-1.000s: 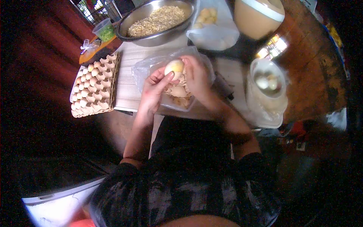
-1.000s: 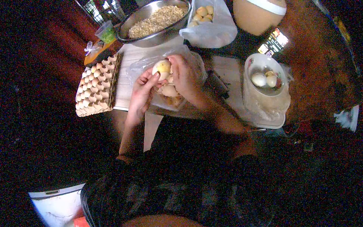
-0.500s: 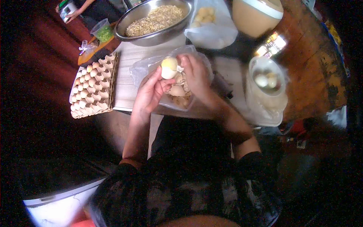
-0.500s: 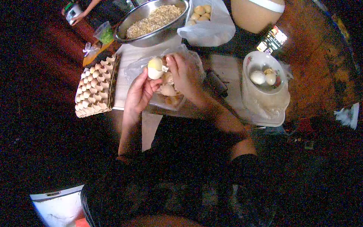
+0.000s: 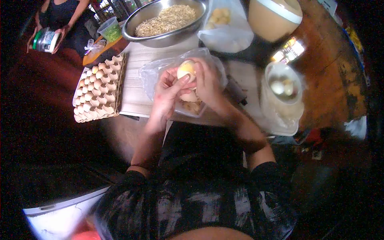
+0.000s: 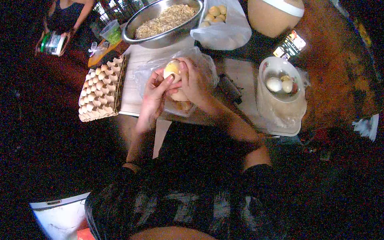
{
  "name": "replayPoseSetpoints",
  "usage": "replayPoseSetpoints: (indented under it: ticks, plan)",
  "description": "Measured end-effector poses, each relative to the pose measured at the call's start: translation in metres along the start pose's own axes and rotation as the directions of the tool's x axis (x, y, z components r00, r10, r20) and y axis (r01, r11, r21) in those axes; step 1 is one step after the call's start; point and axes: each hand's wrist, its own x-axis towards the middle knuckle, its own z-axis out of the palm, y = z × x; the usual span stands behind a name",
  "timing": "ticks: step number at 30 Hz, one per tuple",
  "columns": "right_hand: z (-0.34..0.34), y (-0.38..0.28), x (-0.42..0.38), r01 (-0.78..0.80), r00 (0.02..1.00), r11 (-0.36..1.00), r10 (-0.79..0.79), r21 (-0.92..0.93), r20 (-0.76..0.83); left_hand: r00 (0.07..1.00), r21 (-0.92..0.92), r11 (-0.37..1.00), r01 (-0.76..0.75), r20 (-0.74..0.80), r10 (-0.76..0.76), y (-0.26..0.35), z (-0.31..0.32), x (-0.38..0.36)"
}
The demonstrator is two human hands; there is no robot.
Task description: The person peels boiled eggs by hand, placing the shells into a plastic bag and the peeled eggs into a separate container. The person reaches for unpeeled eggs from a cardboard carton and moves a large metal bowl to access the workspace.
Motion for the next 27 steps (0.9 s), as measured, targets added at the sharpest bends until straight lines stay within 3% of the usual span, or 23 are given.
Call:
replayPoseSetpoints:
  ticks: [4,7,9,14,16,19,21,27]
  plan:
    - [0.003,0.003,0.001,0.048,0.997,0.999,-0.049,-0.009,-0.061,0.998,-0.078,0.996,0.050,0.049,-0.046,0.001,-0.004,0.001]
    - [0.005,0.009,-0.001,-0.041,0.993,0.999,0.040,-0.013,-0.109,0.996,-0.072,0.997,0.039,0.080,-0.034,0.001,-0.006,0.002]
    - [0.004,0.012,0.001,0.009,0.993,0.999,-0.014,-0.044,-0.121,0.996,-0.121,0.991,0.061,0.069,-0.053,-0.001,-0.010,0.005]
    - [-0.002,0.006,0.004,0.007,0.999,0.999,-0.008,-0.035,-0.045,0.992,-0.185,0.975,0.120,0.045,-0.114,0.006,-0.010,0.002]
    - [-0.002,0.002,0.005,0.043,0.999,0.999,-0.043,-0.016,-0.001,0.997,0.034,0.997,0.073,0.033,-0.074,0.001,-0.014,0.001]
    - [-0.001,-0.002,0.002,0.046,0.999,0.999,-0.046,0.012,0.012,0.995,0.112,0.993,0.031,0.087,-0.040,0.003,-0.014,0.000]
    - [-0.001,-0.003,0.001,-0.005,0.999,1.000,0.004,0.017,0.033,0.997,0.129,0.992,0.000,0.079,-0.011,0.003,-0.012,-0.002]
    - [0.002,0.001,-0.001,0.035,0.999,0.999,-0.036,-0.031,-0.022,0.996,0.075,0.997,-0.010,0.094,0.003,-0.002,-0.018,0.001]
